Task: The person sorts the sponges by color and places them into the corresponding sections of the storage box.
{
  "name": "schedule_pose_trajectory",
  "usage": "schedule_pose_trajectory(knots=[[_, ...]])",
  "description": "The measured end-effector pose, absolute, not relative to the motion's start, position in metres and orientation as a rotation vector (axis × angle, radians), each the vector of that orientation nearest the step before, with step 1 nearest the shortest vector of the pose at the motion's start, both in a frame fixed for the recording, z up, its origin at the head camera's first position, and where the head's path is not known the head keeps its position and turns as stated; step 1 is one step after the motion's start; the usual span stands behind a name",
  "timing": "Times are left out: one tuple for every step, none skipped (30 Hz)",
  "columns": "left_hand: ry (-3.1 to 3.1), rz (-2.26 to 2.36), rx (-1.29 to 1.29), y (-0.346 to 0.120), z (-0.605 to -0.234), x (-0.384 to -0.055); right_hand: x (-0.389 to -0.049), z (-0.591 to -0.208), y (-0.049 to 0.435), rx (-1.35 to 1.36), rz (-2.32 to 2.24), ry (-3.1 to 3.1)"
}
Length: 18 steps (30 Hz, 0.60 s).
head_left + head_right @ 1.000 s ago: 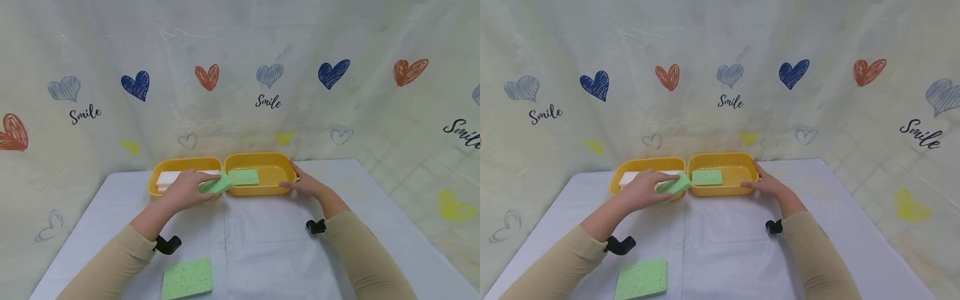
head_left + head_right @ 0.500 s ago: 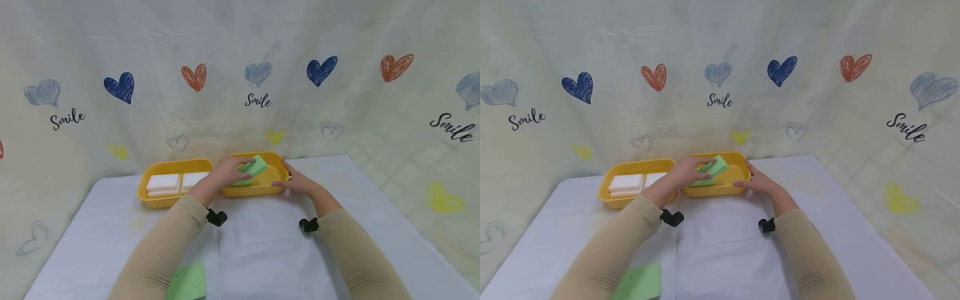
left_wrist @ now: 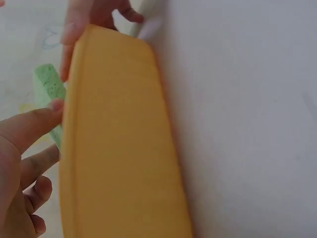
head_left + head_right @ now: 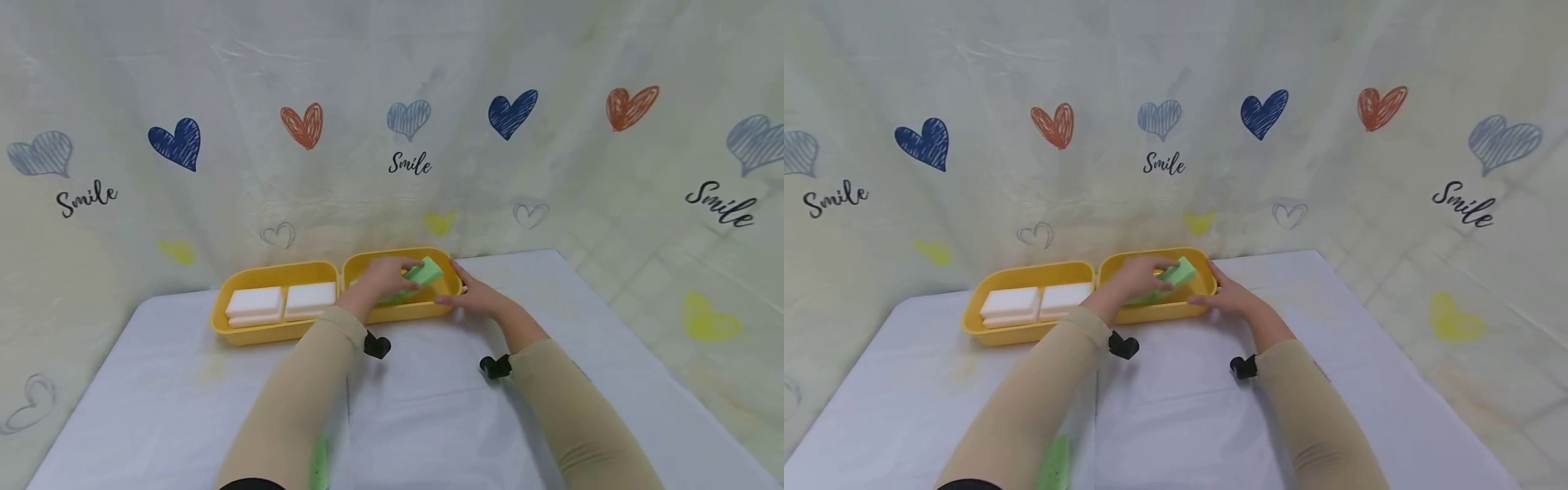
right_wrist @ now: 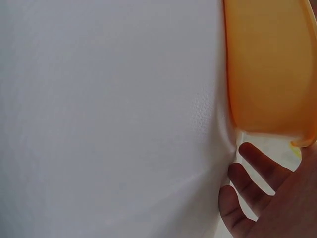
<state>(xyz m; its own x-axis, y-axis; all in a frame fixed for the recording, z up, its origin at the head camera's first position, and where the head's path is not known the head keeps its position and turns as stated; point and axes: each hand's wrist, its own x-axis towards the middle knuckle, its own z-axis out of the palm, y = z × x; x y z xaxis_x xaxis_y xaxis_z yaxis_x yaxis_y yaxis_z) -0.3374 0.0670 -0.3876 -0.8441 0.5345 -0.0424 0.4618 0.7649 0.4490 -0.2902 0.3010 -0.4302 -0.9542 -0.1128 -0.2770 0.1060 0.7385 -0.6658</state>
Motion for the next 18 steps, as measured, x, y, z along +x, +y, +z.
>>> schedule_pose_trajectory(knots=[[2.794, 0.612, 0.808, 0.069, -0.39, -0.338, -0.29, -0.43, 0.301, -0.001, -1.037, 2.639], [2.797, 0.578, 0.826, 0.072, -0.391, -0.339, -0.29, -0.43, 0.301, 0.002, -1.037, 2.639], [2.8, 0.546, 0.842, 0.074, -0.393, -0.34, -0.29, -0.429, 0.3, 0.006, -1.035, 2.641], [2.806, 0.518, 0.857, 0.077, -0.394, -0.34, -0.289, -0.429, 0.3, 0.01, -1.032, 2.643], [2.812, 0.497, 0.868, 0.079, -0.395, -0.34, -0.289, -0.429, 0.299, 0.014, -1.035, 2.645], [2.816, 0.479, 0.875, 0.082, -0.396, -0.341, -0.288, -0.428, 0.299, 0.015, -1.038, 2.648], [2.821, 0.461, 0.885, 0.085, -0.397, -0.342, -0.288, -0.428, 0.299, 0.015, -1.041, 2.649], [2.822, 0.449, 0.888, 0.087, -0.398, -0.342, -0.288, -0.428, 0.298, 0.015, -1.047, 2.649], [2.823, 0.442, 0.888, 0.09, -0.399, -0.343, -0.288, -0.428, 0.298, 0.013, -1.053, 2.65], [2.825, 0.43, 0.89, 0.092, -0.4, -0.343, -0.288, -0.428, 0.298, 0.01, -1.055, 2.65], [2.823, 0.418, 0.894, 0.093, -0.4, -0.344, -0.288, -0.428, 0.298, 0.005, -1.063, 2.647], [2.821, 0.404, 0.899, 0.095, -0.4, -0.344, -0.288, -0.428, 0.298, 0.0, -1.072, 2.646], [2.818, 0.391, 0.901, 0.096, -0.4, -0.343, -0.289, -0.428, 0.298, -0.005, -1.078, 2.643], [2.817, 0.367, 0.904, 0.097, -0.4, -0.343, -0.289, -0.428, 0.298, -0.014, -1.081, 2.642], [2.816, 0.345, 0.907, 0.098, -0.4, -0.342, -0.289, -0.428, 0.298, -0.016, -1.081, 2.642], [2.813, 0.325, 0.91, 0.099, -0.4, -0.341, -0.289, -0.428, 0.298, -0.015, -1.08, 2.641], [2.811, 0.298, 0.913, 0.1, -0.4, -0.341, -0.289, -0.428, 0.299, -0.014, -1.085, 2.639], [2.811, 0.274, 0.916, 0.1, -0.401, -0.34, -0.289, -0.428, 0.299, -0.01, -1.085, 2.64]])
